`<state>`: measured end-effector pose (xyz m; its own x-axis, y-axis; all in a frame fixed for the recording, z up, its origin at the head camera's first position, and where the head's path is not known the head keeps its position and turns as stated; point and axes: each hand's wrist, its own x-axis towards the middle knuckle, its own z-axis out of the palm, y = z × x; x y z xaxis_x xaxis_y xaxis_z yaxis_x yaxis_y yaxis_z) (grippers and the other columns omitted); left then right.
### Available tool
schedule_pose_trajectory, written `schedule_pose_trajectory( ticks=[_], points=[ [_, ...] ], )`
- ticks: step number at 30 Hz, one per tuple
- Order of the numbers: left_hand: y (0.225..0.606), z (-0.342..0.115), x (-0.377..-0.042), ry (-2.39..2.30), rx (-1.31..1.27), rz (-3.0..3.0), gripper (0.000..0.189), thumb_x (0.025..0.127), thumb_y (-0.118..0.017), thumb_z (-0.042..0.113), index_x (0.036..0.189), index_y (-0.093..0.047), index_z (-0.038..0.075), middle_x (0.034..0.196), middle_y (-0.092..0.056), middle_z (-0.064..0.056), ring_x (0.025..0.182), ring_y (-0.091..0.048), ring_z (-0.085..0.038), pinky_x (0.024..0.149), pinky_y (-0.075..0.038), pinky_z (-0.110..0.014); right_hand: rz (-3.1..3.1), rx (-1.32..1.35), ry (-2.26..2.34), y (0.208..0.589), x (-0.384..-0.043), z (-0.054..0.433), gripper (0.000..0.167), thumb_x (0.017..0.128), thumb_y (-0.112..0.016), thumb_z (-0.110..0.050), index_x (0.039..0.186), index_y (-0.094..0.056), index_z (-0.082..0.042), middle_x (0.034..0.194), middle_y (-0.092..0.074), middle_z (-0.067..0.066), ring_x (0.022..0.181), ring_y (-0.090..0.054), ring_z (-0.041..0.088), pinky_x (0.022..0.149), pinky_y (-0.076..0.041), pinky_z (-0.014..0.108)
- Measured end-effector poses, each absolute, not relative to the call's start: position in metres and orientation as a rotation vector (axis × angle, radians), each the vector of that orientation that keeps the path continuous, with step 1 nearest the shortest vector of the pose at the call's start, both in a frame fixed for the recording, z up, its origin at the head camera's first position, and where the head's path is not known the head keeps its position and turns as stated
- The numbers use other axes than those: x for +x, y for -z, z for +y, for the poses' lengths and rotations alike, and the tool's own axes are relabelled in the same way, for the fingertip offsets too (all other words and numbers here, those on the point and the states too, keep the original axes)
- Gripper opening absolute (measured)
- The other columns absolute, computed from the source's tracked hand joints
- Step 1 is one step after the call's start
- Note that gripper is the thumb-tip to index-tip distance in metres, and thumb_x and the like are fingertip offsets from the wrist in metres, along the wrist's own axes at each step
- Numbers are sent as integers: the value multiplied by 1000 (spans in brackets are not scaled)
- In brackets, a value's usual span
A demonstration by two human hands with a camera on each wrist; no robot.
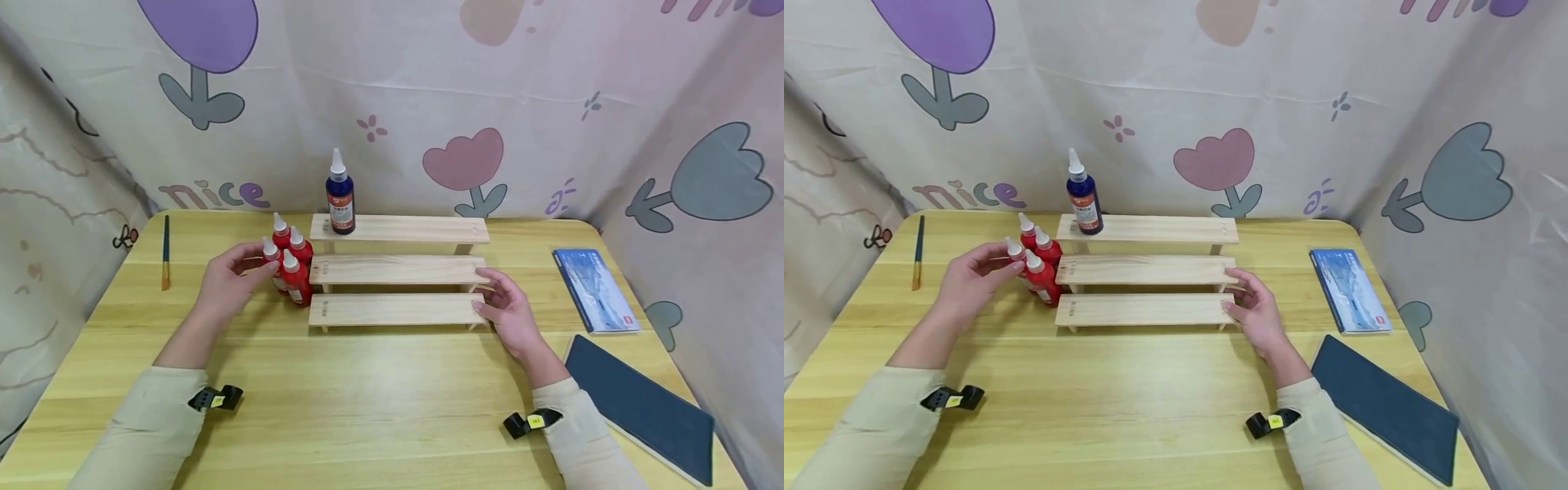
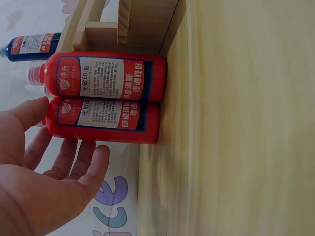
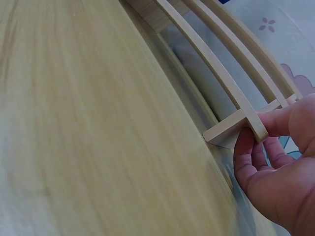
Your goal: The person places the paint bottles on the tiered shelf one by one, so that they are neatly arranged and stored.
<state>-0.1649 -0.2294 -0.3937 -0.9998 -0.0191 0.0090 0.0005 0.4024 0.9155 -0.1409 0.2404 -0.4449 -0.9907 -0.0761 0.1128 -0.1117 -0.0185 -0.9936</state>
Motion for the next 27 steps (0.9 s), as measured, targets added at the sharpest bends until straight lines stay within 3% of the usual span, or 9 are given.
schedule_pose_trajectory(
  ticks=[13, 21, 27],
  points=[
    [400, -225, -166, 1696, 60, -2578, 55, 96, -67, 42, 139, -56, 9, 136, -54, -8, 123, -50, -25, 94, -48, -25, -2178, 214, -2214, 447, -142, 240, 60, 85, -60, 25, 139, -50, 2, 124, -49, 30, 111, -57, 30, 89, -53, 28],
    [400, -223, -165, 1674, 51, -2546, 50, 97, -67, 39, 135, -58, 8, 133, -57, -8, 120, -51, -24, 97, -46, -30, -2192, 200, -2214, 446, -142, 240, 60, 85, -59, 25, 139, -52, -1, 122, -51, 23, 113, -56, 31, 89, -53, 28],
    [402, -222, -164, 1668, 37, -2514, 47, 98, -66, 35, 134, -59, 7, 131, -57, -8, 119, -52, -24, 92, -47, -22, -2214, 184, -2194, 445, -142, 240, 59, 86, -60, 23, 139, -51, -1, 120, -51, 23, 114, -55, 33, 91, -52, 28]
  ],
)
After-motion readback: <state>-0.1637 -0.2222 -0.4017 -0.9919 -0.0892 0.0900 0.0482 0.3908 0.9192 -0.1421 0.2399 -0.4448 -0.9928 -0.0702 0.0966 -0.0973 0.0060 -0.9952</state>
